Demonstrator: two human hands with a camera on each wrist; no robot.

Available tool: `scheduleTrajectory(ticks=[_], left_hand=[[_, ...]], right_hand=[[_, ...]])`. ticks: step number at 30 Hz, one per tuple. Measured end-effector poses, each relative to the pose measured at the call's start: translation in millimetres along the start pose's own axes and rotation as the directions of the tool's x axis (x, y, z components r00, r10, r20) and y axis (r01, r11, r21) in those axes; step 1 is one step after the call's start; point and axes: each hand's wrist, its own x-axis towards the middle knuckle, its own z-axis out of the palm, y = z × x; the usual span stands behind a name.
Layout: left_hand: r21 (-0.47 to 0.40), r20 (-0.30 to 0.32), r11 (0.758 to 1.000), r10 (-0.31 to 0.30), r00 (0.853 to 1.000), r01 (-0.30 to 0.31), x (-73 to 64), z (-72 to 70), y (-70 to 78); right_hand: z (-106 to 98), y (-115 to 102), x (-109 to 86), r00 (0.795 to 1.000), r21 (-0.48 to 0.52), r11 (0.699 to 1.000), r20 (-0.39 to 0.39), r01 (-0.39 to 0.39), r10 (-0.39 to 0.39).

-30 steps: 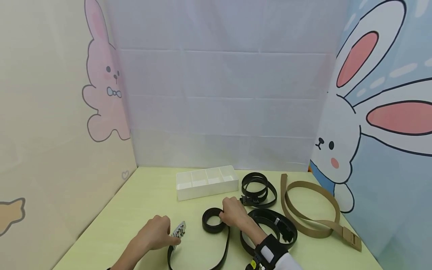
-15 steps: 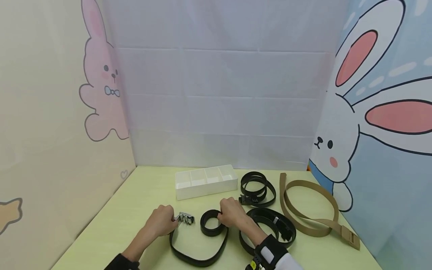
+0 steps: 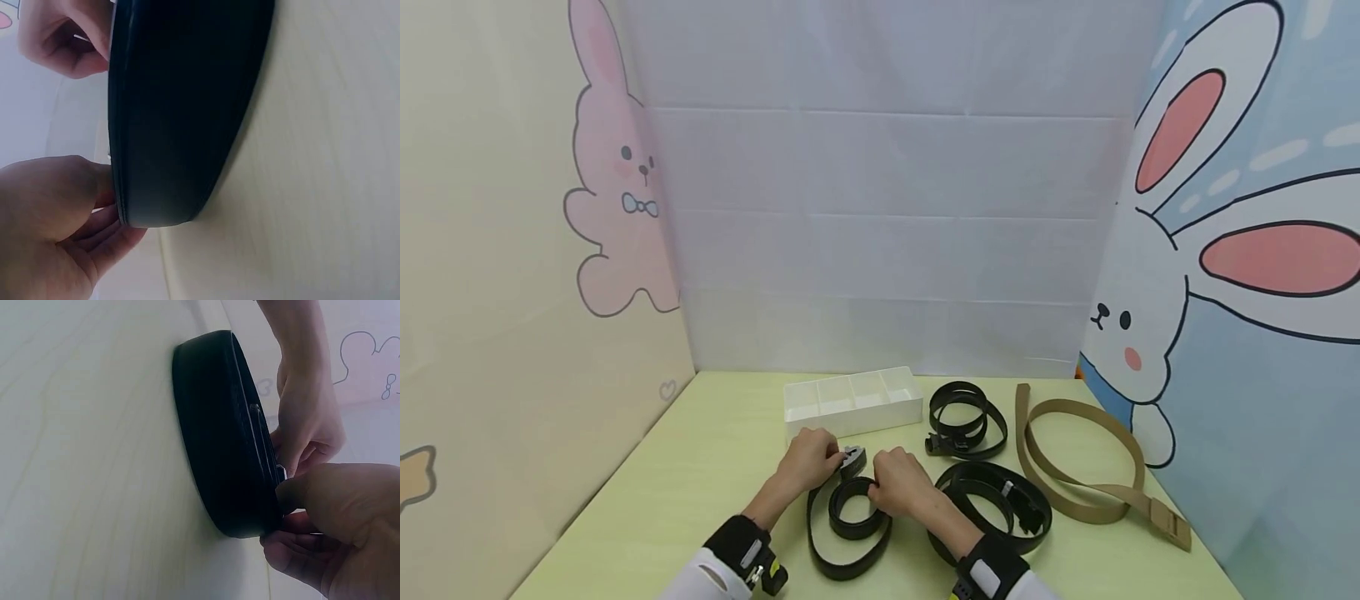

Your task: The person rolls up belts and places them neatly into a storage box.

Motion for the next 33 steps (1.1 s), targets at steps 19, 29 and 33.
scheduleTrajectory(ticks=[19, 29, 33], left_hand=[[-0.13, 0.25, 0.963, -0.2, 0.947, 0.238, -93.0, -62.1, 8.4], [-0.048, 0.074, 0.986, -0.155, 0.985, 0.158, -63.4, -41.5, -8.0], [-0.032, 0.039, 0.995, -0.092, 0.995, 0.094, -44.8, -27.6, -9.6]], right_hand=[[-0.1, -1.3, -1.2, 0.999, 0.017, 0.999, 0.01, -0.037, 0.037], [-1.1, -0.5, -2.7, 0.999, -0.015, 0.999, 0.015, 0.039, -0.038], [0.5, -3.8, -2.0, 0.998, -0.001, 0.998, 0.019, 0.062, -0.062]])
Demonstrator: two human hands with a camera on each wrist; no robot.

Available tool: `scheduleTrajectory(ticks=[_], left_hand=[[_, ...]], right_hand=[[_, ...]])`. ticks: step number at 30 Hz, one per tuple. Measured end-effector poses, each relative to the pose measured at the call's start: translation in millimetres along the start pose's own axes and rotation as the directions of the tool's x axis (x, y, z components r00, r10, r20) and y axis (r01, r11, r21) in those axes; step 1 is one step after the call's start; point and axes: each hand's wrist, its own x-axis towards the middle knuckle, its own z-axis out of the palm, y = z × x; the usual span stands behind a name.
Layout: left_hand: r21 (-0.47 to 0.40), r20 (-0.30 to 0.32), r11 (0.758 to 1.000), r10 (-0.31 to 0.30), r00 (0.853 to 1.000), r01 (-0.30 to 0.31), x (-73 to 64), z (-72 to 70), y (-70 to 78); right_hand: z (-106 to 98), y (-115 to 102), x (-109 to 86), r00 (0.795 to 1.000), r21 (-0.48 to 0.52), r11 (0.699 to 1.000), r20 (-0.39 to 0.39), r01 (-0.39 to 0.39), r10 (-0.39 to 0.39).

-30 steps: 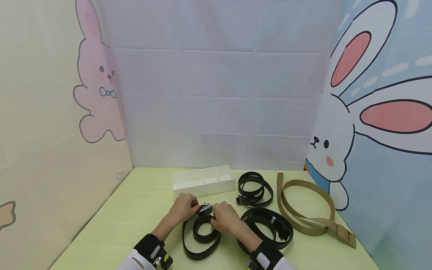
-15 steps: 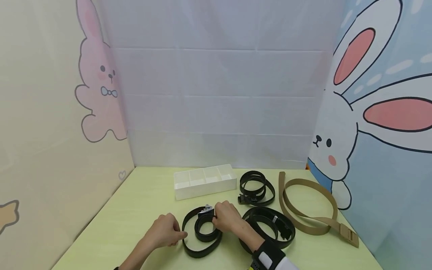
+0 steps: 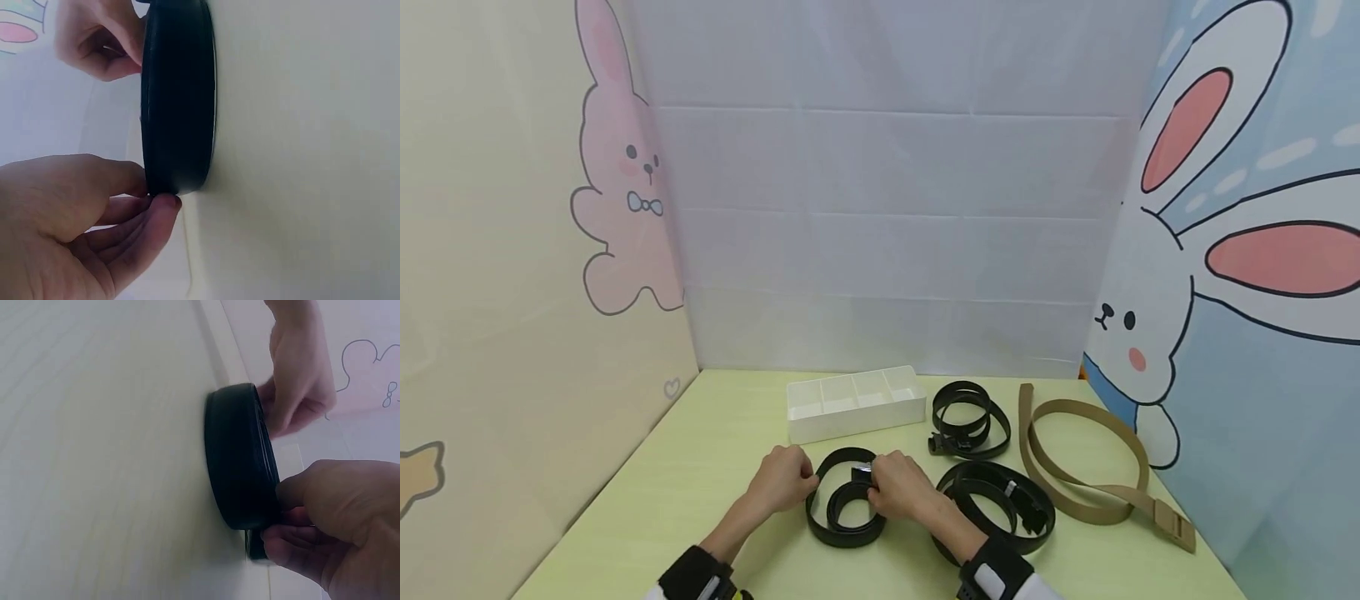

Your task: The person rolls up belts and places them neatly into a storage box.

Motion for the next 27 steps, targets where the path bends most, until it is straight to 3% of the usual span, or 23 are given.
scheduleTrajectory(ticks=[7, 13, 21, 27], left_hand=[[-0.022, 0.026, 0.996, 0.085, 0.996, -0.084, 25.1, 17.7, 17.0], [-0.012, 0.048, 0.997, 0.081, 0.996, -0.08, 29.1, 21.6, 24.4], [-0.072, 0.045, 0.997, 0.031, 0.999, -0.028, 8.2, 7.3, 13.8], [-0.061, 0.073, 0.992, -0.103, 0.992, 0.107, -19.2, -12.5, 10.0]], right_hand=[[7.2, -6.8, 4.4, 1.0, 0.018, 0.999, -0.003, 0.027, -0.026], [11.7, -10.5, 6.4, 0.999, 0.014, 1.0, -0.03, -0.011, 0.011], [13.3, -16.5, 4.2, 0.997, 0.057, 0.996, -0.037, -0.064, 0.066], [13.7, -15.0, 4.5, 0.997, 0.061, 0.996, -0.039, -0.069, 0.071]])
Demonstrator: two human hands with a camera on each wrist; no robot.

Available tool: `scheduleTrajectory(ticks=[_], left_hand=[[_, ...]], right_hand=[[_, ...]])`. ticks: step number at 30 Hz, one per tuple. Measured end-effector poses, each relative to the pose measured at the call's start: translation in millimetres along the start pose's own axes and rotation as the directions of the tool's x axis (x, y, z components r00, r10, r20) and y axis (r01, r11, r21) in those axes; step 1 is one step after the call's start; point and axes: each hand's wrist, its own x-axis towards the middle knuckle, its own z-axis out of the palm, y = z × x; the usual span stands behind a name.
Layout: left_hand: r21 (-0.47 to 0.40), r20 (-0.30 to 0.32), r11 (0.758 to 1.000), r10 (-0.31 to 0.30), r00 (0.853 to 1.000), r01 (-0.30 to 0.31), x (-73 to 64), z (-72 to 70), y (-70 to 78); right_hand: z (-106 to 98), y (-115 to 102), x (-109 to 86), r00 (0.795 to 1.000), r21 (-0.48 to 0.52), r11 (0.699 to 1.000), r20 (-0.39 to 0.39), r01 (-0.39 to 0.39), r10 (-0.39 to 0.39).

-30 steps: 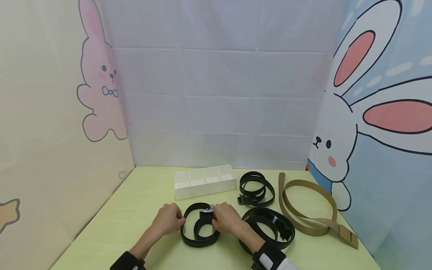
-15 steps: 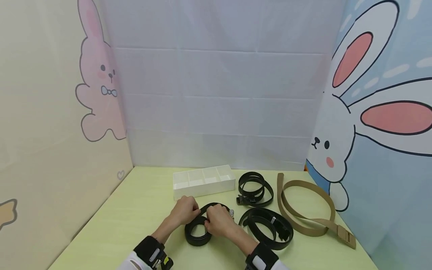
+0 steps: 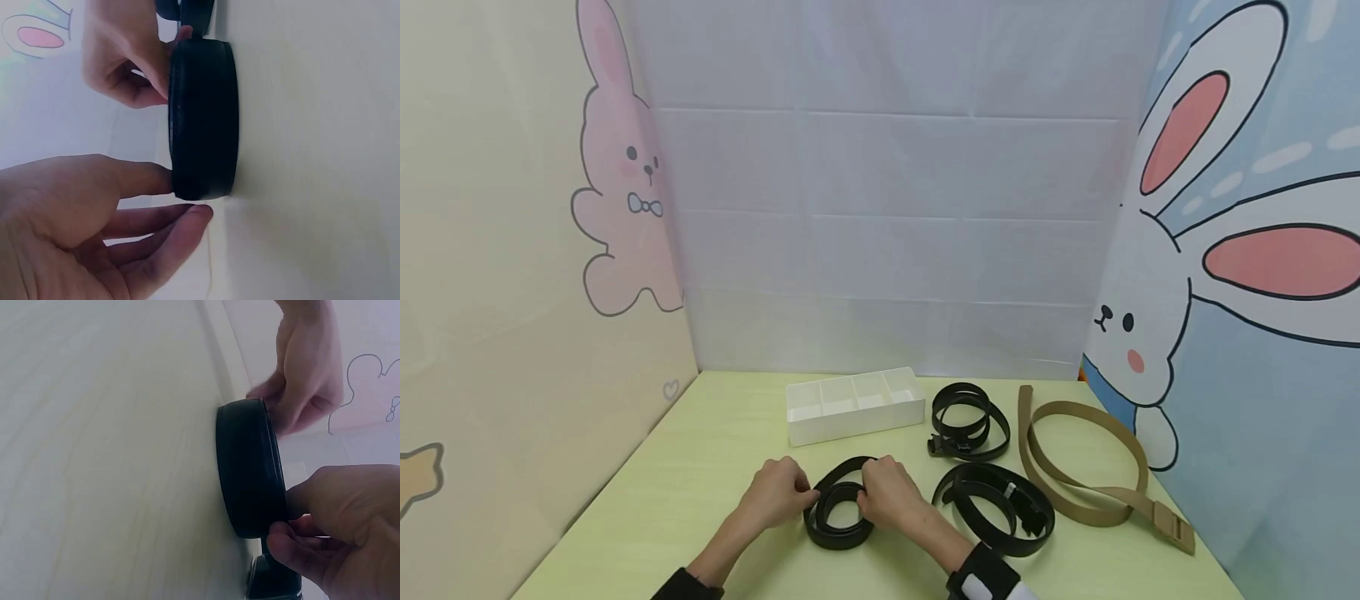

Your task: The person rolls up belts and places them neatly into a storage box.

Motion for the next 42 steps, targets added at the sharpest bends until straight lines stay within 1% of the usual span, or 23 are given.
scheduleTrajectory(ticks=[2, 4, 8, 11, 14, 17, 21, 24, 25, 29, 31, 33, 36, 39, 41, 42], left_hand=[[0.015, 0.0, 1.0, -0.028, 1.0, 0.028, -8.0, -3.8, -1.7], [0.023, -0.002, 0.999, -0.041, 0.999, 0.041, -13.9, -6.1, -3.3], [0.012, -0.027, 0.999, -0.031, 0.999, 0.032, -17.6, -6.5, -6.6], [-0.018, -0.045, 1.0, -0.021, 0.999, 0.02, -13.6, -4.3, -9.5], [-0.052, -0.044, 0.999, -0.014, 0.999, 0.012, -6.1, -0.5, -12.5], [-0.077, -0.043, 0.997, 0.005, 0.999, -0.008, 1.6, 4.3, -14.7], [-0.103, -0.053, 0.994, 0.041, 0.998, -0.046, 9.1, 10.0, -15.3], [-0.12, -0.052, 0.991, 0.061, 0.997, -0.067, 12.3, 13.0, -14.4], [-0.124, -0.053, 0.989, 0.077, 0.996, -0.083, 12.9, 13.6, -13.9], [-0.14, -0.047, 0.984, 0.102, 0.994, -0.107, 13.6, 15.6, -12.5], [-0.143, -0.045, 0.983, 0.111, 0.993, -0.116, 13.1, 16.3, -12.1], [-0.142, -0.035, 0.984, 0.107, 0.994, -0.111, 12.9, 17.5, -11.2], [-0.126, -0.022, 0.985, 0.115, 0.993, -0.117, 12.8, 18.2, -9.1], [-0.114, -0.009, 0.983, 0.143, 0.99, -0.143, 13.9, 18.4, -7.4], [-0.113, 0.004, 0.98, 0.166, 0.986, -0.164, 14.7, 18.7, -7.2], [-0.112, 0.011, 0.979, 0.172, 0.985, -0.17, 15.2, 19.1, -7.1]], right_hand=[[-1.0, 0.2, -0.4, 1.0, -0.021, 1.0, -0.013, 0.015, -0.015], [-2.8, -0.5, -0.9, 0.999, -0.04, 0.999, -0.02, 0.028, -0.029], [-5.1, -3.1, -1.1, 0.999, -0.073, 0.996, -0.017, 0.042, -0.044], [-5.2, -5.9, -0.8, 0.999, -0.091, 0.995, 0.003, 0.043, -0.043], [-3.3, -7.5, -0.1, 0.999, -0.099, 0.994, 0.02, 0.047, -0.045], [-1.1, -8.3, 0.9, 0.998, -0.095, 0.994, 0.019, 0.06, -0.058], [1.2, -9.4, 2.0, 0.997, -0.079, 0.994, -0.007, 0.075, -0.076], [1.6, -10.6, 1.9, 0.997, -0.073, 0.995, -0.034, 0.067, -0.069], [2.0, -10.7, 1.7, 0.997, -0.071, 0.996, -0.043, 0.06, -0.063], [3.2, -11.5, 1.2, 0.996, -0.071, 0.997, -0.08, 0.037, -0.043], [4.3, -12.1, 0.6, 0.995, -0.077, 0.997, -0.098, 0.026, -0.034], [5.2, -12.4, 0.1, 0.994, -0.075, 0.997, -0.108, 0.016, -0.024], [11.5, -5.4, 0.6, 0.99, -0.047, 0.998, -0.133, 0.043, -0.049], [28.2, 13.8, 5.2, 0.985, -0.04, 0.995, -0.149, 0.087, -0.092], [41.8, 28.1, 8.4, 0.979, -0.062, 0.992, -0.168, 0.11, -0.119], [44.0, 29.9, 8.9, 0.978, -0.067, 0.992, -0.17, 0.111, -0.121]])
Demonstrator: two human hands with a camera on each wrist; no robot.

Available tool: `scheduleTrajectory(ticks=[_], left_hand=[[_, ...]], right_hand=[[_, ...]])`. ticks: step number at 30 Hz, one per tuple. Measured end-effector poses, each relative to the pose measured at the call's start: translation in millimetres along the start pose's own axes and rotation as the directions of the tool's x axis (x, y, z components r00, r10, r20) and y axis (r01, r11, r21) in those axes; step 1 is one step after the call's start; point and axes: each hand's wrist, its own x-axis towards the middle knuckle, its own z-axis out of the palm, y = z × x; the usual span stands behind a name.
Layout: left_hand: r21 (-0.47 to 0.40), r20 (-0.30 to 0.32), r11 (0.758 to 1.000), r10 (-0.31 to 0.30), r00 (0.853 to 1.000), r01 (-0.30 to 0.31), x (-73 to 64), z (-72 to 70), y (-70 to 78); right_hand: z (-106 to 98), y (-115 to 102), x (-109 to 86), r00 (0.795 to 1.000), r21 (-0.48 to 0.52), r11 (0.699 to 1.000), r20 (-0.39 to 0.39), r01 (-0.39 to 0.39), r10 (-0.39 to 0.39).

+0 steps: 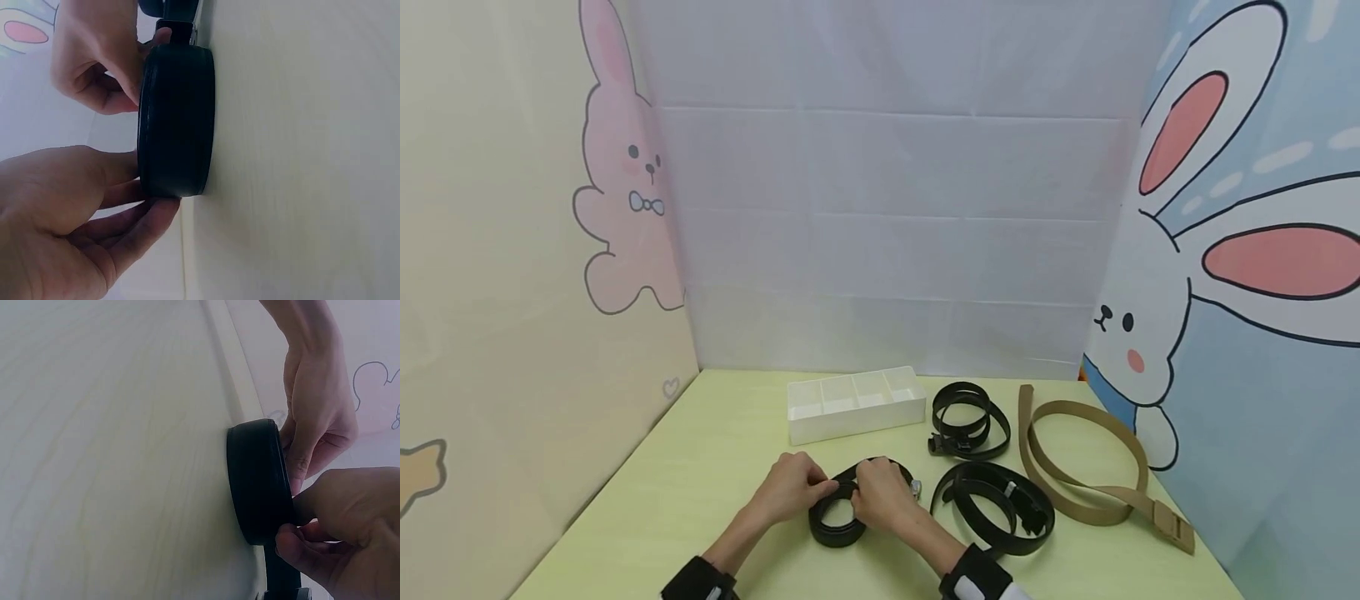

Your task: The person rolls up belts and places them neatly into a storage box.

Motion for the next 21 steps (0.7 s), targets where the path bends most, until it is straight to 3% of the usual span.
scheduleTrajectory(ticks=[5, 8, 12, 17, 21], left_hand=[[0.036, 0.025, 0.999, -0.001, 1.0, 0.0, 4.0, -0.9, 3.5], [0.092, 0.015, 0.996, 0.008, 1.0, -0.01, 7.0, -1.8, 7.5], [0.14, 0.014, 0.99, 0.013, 1.0, -0.014, 8.4, -1.2, 12.2], [0.153, 0.018, 0.988, 0.019, 1.0, -0.022, 6.7, -1.4, 15.2], [0.157, 0.025, 0.987, 0.03, 0.999, -0.034, 6.4, -2.2, 15.1]], right_hand=[[-18.7, -19.4, 0.8, 0.998, 0.066, 0.997, 0.048, -0.048, 0.045], [-26.5, -24.0, 1.0, 0.998, 0.062, 0.998, 0.058, -0.033, 0.03], [-36.3, -18.0, -0.5, 0.998, 0.071, 0.997, 0.067, -0.023, 0.018], [-61.7, -7.8, -1.4, 0.996, 0.094, 0.992, 0.052, -0.081, 0.076], [-72.0, 2.3, -3.5, 0.996, 0.033, 0.999, 0.077, -0.036, 0.033]])
